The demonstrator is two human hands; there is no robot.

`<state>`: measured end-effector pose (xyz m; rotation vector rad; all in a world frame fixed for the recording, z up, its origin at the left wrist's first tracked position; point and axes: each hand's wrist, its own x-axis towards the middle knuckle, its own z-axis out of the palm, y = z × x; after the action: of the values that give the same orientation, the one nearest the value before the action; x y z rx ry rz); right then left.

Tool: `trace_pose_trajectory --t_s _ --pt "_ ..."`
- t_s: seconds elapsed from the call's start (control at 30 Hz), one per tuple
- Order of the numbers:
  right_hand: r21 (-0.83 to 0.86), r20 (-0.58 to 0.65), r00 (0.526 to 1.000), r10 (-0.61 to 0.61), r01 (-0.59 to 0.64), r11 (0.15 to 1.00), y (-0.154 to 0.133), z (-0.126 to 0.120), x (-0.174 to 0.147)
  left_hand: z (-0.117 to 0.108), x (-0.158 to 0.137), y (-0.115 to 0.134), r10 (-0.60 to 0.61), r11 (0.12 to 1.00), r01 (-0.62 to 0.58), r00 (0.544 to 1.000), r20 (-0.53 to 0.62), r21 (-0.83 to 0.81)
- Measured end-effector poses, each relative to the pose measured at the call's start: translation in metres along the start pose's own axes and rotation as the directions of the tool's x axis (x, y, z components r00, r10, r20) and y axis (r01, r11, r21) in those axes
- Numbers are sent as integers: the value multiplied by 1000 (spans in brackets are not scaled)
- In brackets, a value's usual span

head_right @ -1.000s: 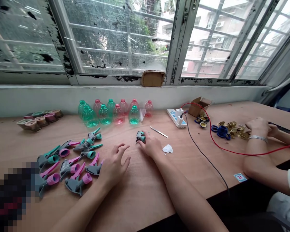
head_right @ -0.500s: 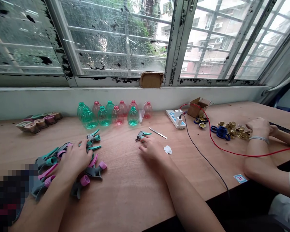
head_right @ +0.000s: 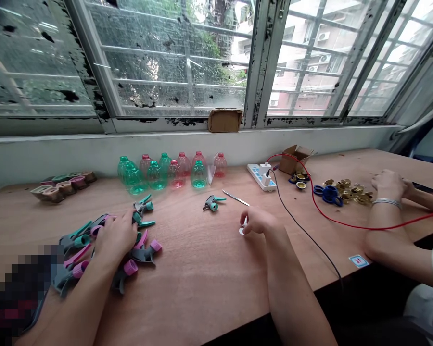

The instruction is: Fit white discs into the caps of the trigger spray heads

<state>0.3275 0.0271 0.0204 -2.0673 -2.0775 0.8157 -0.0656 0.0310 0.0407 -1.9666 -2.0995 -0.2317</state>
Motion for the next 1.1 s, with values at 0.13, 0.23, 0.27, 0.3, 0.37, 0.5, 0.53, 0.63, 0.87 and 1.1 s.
trace_pose_trajectory --t_s 0.13,0.23,0.27,0.3,0.37,0.5,0.53,0.63,0.87,1.1 --pt "13 17 1000 -18 18 1000 -2 5 5 -7 -3 5 -6 1000 5 993 -114 -6" --pt "17 12 1000 -15 15 1000 -2 8 6 -17 -6 13 46 993 -70 969 -244 -92" --pt "15 14 1000 -11 11 1000 -2 8 6 -19 -8 17 101 980 -145 954 -283 -138" --pt "10 16 1000 -7 7 1000 -2 9 6 -21 -10 22 176 952 -243 933 -315 -187" --pt "2 18 1000 -6 6 1000 -4 9 5 -22 -17 33 341 856 -440 875 -345 -270" --pt "-9 29 999 -40 41 999 -18 13 2 -13 -37 61 526 738 -581 814 -245 -343" --pt "-3 31 997 -73 73 997 -24 15 1 -10 -42 68 538 727 -580 814 -221 -368" --pt "184 9 966 -260 254 950 -46 24 1 -1 -53 85 521 685 -525 838 -163 -506" --pt "765 -250 824 -508 489 418 -93 53 3 5 -53 95 426 551 -303 903 -50 -777" --pt "748 -296 821 -489 517 415 -100 74 6 5 -57 94 445 487 -255 895 -14 -836"
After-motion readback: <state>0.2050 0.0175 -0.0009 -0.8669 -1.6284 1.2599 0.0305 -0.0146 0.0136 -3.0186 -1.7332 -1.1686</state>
